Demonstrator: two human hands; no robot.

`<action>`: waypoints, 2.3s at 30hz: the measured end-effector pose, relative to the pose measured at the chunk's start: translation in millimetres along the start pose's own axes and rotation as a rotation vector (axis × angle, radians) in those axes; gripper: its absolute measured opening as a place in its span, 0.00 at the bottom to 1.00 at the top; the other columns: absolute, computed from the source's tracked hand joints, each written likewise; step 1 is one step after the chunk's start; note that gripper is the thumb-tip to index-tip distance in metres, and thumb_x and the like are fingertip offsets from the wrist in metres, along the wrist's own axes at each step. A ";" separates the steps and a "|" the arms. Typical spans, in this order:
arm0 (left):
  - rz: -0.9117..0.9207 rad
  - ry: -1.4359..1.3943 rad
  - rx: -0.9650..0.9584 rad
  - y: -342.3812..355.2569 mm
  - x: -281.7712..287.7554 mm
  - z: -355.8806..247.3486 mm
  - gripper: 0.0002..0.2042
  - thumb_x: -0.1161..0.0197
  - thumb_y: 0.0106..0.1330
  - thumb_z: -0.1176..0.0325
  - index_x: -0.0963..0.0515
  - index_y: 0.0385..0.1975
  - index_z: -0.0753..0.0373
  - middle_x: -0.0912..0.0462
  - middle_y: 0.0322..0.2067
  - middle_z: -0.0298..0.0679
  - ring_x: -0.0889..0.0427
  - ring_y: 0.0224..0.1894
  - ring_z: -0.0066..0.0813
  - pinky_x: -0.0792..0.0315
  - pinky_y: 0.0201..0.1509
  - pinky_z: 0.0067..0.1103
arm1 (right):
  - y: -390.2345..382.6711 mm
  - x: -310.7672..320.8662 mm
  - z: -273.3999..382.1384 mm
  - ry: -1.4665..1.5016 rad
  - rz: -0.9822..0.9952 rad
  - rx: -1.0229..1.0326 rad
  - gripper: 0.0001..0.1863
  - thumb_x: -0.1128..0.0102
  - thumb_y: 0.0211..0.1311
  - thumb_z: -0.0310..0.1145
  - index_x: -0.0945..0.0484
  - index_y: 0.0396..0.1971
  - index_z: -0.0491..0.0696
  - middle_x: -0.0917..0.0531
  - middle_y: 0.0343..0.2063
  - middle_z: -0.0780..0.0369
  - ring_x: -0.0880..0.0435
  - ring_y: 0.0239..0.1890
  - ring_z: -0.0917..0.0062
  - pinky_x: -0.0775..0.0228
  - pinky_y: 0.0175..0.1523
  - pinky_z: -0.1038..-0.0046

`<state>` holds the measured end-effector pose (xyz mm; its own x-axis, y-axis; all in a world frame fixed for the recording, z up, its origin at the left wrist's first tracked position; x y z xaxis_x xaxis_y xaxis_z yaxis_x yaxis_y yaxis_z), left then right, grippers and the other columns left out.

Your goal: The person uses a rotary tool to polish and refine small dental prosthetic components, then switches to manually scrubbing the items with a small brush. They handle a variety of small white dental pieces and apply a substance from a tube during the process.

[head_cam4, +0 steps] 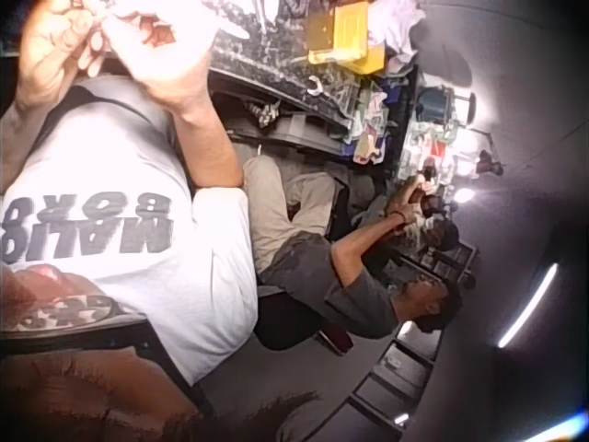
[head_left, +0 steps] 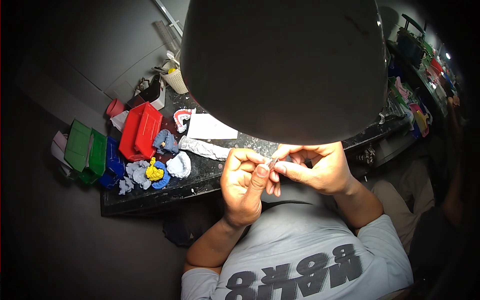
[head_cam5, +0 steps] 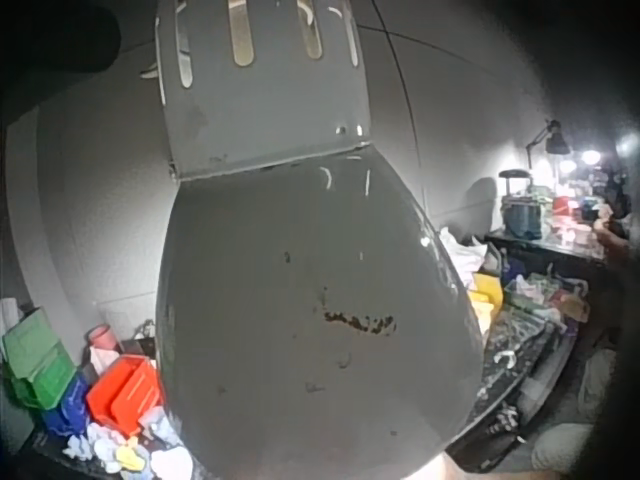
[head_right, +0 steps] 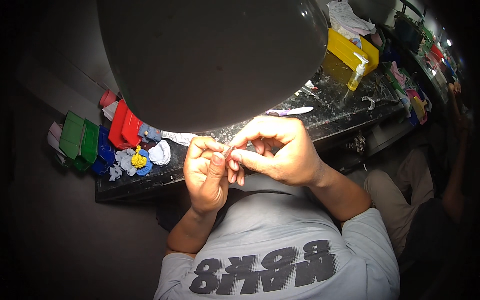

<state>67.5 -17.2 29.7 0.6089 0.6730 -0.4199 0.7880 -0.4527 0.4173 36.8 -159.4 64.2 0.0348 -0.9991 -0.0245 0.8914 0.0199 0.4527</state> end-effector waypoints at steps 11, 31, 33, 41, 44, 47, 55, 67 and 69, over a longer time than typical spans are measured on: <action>0.009 0.063 -0.036 -1.0 -0.4 0.1 0.09 0.44 0.75 0.72 0.36 0.46 0.68 0.20 0.32 0.46 0.23 0.26 0.22 0.20 0.31 0.23 | -1.9 -6.3 -9.4 0.350 0.027 -0.178 0.04 0.34 0.60 0.18 0.18 0.34 0.40 0.16 0.27 0.64 0.25 0.22 0.90 0.36 0.26 0.86; -0.016 0.172 -0.134 -7.6 -4.8 -15.4 0.11 0.40 0.68 0.83 0.32 0.46 0.71 0.17 0.40 0.49 0.15 0.37 0.27 0.18 0.44 0.21 | -20.6 -8.2 -39.5 0.671 0.043 -0.536 0.05 0.38 0.64 0.25 0.19 0.36 0.39 0.15 0.28 0.56 0.22 0.22 0.85 0.40 0.20 0.86; 0.014 0.135 -0.128 -6.6 -5.9 -14.9 0.11 0.40 0.68 0.83 0.32 0.46 0.70 0.18 0.39 0.48 0.15 0.37 0.27 0.19 0.43 0.20 | -20.1 -6.9 -38.5 0.645 0.033 -0.525 0.05 0.37 0.63 0.25 0.19 0.35 0.39 0.16 0.26 0.57 0.24 0.20 0.86 0.41 0.20 0.86; 0.038 0.125 -0.079 -5.2 -6.8 -13.2 0.10 0.41 0.69 0.81 0.33 0.46 0.71 0.19 0.38 0.47 0.15 0.36 0.28 0.18 0.42 0.22 | -19.5 -2.5 -40.0 0.558 0.012 -0.491 0.04 0.35 0.62 0.25 0.18 0.33 0.40 0.18 0.22 0.63 0.31 0.15 0.90 0.45 0.19 0.87; 0.028 0.145 -0.082 -5.0 -6.8 -11.7 0.11 0.40 0.70 0.79 0.34 0.46 0.70 0.19 0.38 0.48 0.16 0.34 0.28 0.18 0.41 0.23 | -18.9 -1.6 -36.8 0.525 0.005 -0.494 0.04 0.35 0.63 0.25 0.18 0.33 0.40 0.18 0.22 0.63 0.31 0.15 0.90 0.45 0.19 0.87; 0.000 0.142 -0.091 -2.5 -7.7 -12.1 0.12 0.39 0.70 0.78 0.34 0.47 0.69 0.20 0.37 0.48 0.17 0.32 0.27 0.17 0.39 0.24 | -17.1 0.5 -37.5 0.530 0.007 -0.495 0.03 0.35 0.63 0.24 0.17 0.33 0.40 0.18 0.21 0.64 0.32 0.14 0.91 0.46 0.18 0.87; 0.012 0.220 -0.022 4.1 -0.6 -0.1 0.09 0.42 0.70 0.80 0.30 0.47 0.70 0.19 0.33 0.46 0.19 0.30 0.26 0.17 0.35 0.25 | -8.6 13.8 -38.8 0.310 0.041 -0.540 0.06 0.32 0.62 0.28 0.15 0.34 0.41 0.16 0.22 0.66 0.29 0.17 0.91 0.42 0.20 0.86; -0.035 0.128 -0.074 5.4 4.2 -5.1 0.07 0.43 0.74 0.74 0.30 0.46 0.70 0.22 0.31 0.44 0.24 0.24 0.23 0.19 0.29 0.26 | -4.3 61.3 -28.1 -0.987 -0.282 0.017 0.06 0.30 0.55 0.30 0.14 0.29 0.44 0.17 0.28 0.59 0.19 0.37 0.64 0.25 0.45 0.65; -0.036 0.152 -0.083 4.0 2.9 -7.8 0.08 0.43 0.74 0.73 0.28 0.47 0.70 0.22 0.31 0.44 0.26 0.23 0.21 0.20 0.28 0.25 | 1.0 53.6 -24.2 -1.009 -0.243 0.105 0.06 0.30 0.54 0.30 0.14 0.29 0.44 0.17 0.30 0.61 0.20 0.40 0.66 0.24 0.46 0.65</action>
<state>71.7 -12.5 36.4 0.5545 0.7715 -0.3119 0.7952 -0.3809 0.4718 50.5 -212.0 41.8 -0.5771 -0.5438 0.6093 0.7786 -0.1412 0.6115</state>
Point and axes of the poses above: each hand's wrist, its own y-axis towards the middle knuckle, its own x-axis out of the back of the hand, z = x × y, the point moved 7 cm from there along y, towards the middle knuckle
